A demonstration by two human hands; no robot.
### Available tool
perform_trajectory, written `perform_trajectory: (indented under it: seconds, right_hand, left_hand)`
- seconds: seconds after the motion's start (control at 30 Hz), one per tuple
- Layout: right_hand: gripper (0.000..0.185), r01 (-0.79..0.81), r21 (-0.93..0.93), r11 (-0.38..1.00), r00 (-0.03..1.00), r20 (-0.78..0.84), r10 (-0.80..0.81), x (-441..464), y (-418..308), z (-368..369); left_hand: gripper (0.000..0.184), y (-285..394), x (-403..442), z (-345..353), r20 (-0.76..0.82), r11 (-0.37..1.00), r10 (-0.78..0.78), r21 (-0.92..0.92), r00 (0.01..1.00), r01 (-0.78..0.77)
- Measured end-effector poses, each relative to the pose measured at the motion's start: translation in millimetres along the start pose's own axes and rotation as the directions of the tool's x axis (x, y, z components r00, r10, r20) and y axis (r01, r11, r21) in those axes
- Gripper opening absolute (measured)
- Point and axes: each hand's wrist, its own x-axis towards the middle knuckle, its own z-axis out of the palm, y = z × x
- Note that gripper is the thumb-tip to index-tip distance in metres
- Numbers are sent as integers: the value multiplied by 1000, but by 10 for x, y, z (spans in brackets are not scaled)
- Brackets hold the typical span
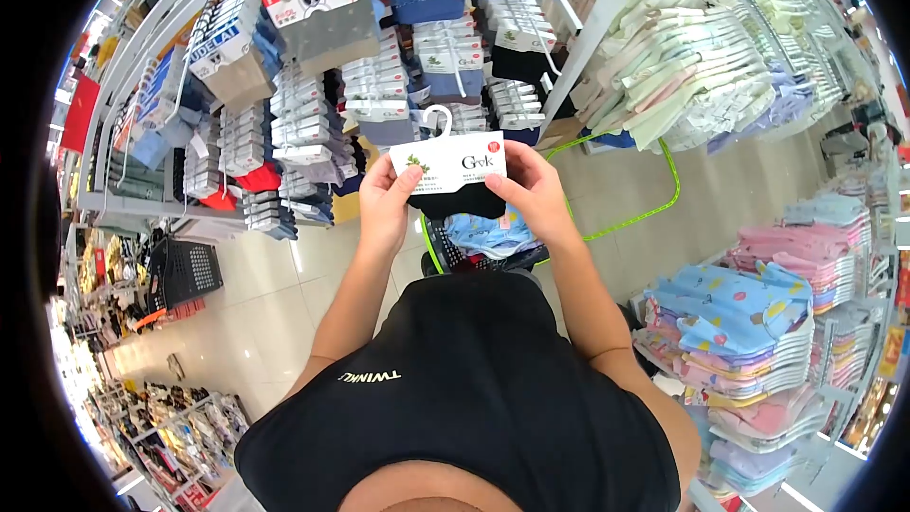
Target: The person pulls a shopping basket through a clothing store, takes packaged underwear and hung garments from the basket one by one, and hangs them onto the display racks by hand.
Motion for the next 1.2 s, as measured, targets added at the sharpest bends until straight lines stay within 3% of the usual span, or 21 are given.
perform_trajectory:
  seconds: [0.07, 0.27, 0.43, 0.57, 0.63, 0.73, 0.87, 0.97, 1.03, 1.2]
  right_hand:
    - [40, -123, -104, 987, 987, 86, 132, 8, 0, -12]
    - [40, -167, -75, 983, 980, 97, 174, -16, -10, 84]
    - [37, -71, -187, 980, 996, 32, 78, -39, 80, 3]
    - [36, -32, -255, 966, 999, 5, 35, -54, 122, -78]
    - [43, 76, -398, 914, 997, 41, -65, -55, 95, -110]
    - [52, 184, -399, 898, 982, 43, -183, -54, -22, -98]
    - [59, 197, -431, 881, 980, 74, -183, -83, -105, -149]
    - [59, 182, -442, 878, 983, 111, -148, -125, -125, -135]
    - [57, 40, -433, 901, 993, 117, 13, -162, -71, -161]
    - [41, 25, -274, 961, 992, 127, 11, -188, 52, -154]
  left_hand:
    - [31, 80, -17, -7, -30, 1000, 11, -3, 999, -11]
    - [31, 65, -35, 4, -107, 992, -18, -125, 994, 4]
    - [32, -20, -8, -13, -118, 987, -61, -158, 991, 42]
    - [35, -9, -16, -8, -75, 998, -21, -66, 997, 16]
    - [36, -4, -19, -17, -47, 1000, -8, -27, 999, 7]
    - [37, 14, 2, -41, 11, 999, 27, -19, 1000, -27]
    - [37, 90, 50, -62, 41, 994, 89, -67, 995, -86]
    - [39, 135, 76, -78, 53, 982, 83, -173, 995, -73]
    - [40, 171, 82, -70, 41, 976, 68, -209, 997, -58]
    - [42, 138, 107, -153, 54, 945, -15, -325, 998, 31]
